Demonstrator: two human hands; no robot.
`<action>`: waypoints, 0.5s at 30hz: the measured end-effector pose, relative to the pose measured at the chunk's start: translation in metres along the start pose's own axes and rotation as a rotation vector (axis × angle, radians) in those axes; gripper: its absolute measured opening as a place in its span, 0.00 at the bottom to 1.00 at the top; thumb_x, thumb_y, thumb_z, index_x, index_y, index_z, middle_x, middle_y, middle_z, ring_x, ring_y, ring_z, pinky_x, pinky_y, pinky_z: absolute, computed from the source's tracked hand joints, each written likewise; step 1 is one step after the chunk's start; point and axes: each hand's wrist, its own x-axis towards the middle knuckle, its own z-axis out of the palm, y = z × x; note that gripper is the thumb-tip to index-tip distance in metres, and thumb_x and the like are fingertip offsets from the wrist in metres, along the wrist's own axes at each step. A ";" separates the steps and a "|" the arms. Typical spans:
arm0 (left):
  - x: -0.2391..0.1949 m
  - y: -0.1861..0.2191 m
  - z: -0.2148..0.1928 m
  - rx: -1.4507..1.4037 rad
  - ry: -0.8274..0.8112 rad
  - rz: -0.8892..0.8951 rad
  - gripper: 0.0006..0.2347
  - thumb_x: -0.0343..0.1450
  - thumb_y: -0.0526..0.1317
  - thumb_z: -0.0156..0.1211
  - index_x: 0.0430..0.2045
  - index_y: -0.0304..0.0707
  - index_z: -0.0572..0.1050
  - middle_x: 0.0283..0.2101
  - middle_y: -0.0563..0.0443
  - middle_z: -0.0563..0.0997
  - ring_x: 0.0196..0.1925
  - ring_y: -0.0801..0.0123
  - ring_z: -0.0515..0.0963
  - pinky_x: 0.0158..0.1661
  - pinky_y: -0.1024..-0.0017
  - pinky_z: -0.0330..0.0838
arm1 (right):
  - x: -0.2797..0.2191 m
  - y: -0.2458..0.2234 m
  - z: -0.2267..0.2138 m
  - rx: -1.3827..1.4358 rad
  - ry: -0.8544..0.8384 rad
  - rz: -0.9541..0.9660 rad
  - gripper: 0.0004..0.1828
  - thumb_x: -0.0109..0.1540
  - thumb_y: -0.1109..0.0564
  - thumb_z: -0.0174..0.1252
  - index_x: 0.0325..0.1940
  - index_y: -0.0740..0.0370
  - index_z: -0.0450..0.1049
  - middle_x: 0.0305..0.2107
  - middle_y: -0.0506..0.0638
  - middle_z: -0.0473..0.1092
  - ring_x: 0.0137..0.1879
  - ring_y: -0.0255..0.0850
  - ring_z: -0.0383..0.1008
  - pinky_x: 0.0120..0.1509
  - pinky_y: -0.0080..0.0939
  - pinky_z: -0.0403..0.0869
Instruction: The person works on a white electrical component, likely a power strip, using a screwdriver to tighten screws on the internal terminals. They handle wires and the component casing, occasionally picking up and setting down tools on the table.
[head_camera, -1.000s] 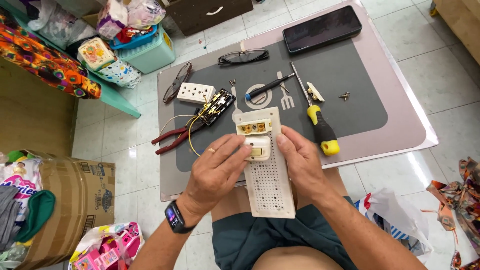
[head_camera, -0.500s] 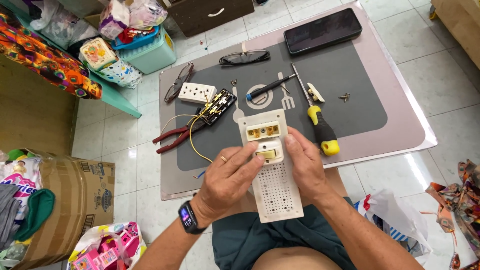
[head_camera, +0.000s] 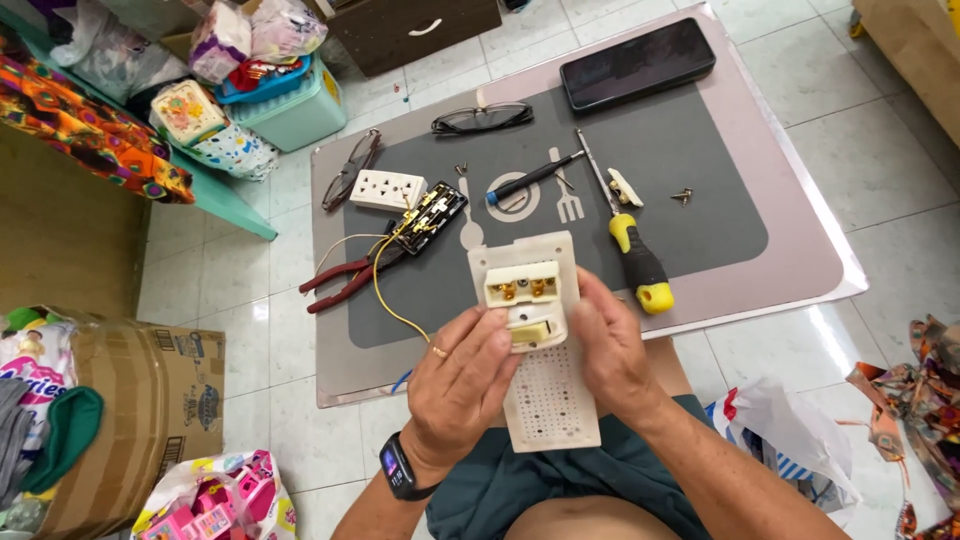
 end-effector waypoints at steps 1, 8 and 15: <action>0.000 0.000 -0.001 0.024 -0.006 0.042 0.17 0.72 0.30 0.63 0.54 0.33 0.67 0.53 0.38 0.76 0.52 0.46 0.81 0.51 0.57 0.81 | -0.002 0.001 -0.002 0.015 -0.035 -0.005 0.34 0.59 0.44 0.54 0.64 0.64 0.63 0.51 0.55 0.72 0.53 0.43 0.74 0.53 0.42 0.76; 0.009 -0.002 -0.021 0.065 -0.158 0.171 0.17 0.72 0.31 0.64 0.53 0.33 0.67 0.55 0.36 0.75 0.55 0.45 0.79 0.46 0.55 0.78 | -0.010 0.007 0.003 0.189 -0.058 0.022 0.45 0.51 0.47 0.67 0.66 0.66 0.58 0.52 0.59 0.71 0.51 0.45 0.76 0.52 0.42 0.77; -0.018 0.007 0.004 0.006 0.063 -0.115 0.17 0.73 0.37 0.60 0.55 0.38 0.63 0.57 0.28 0.70 0.56 0.44 0.78 0.54 0.59 0.79 | -0.014 0.019 0.005 0.209 0.018 -0.026 0.44 0.49 0.47 0.69 0.62 0.68 0.61 0.49 0.57 0.72 0.51 0.43 0.75 0.52 0.42 0.77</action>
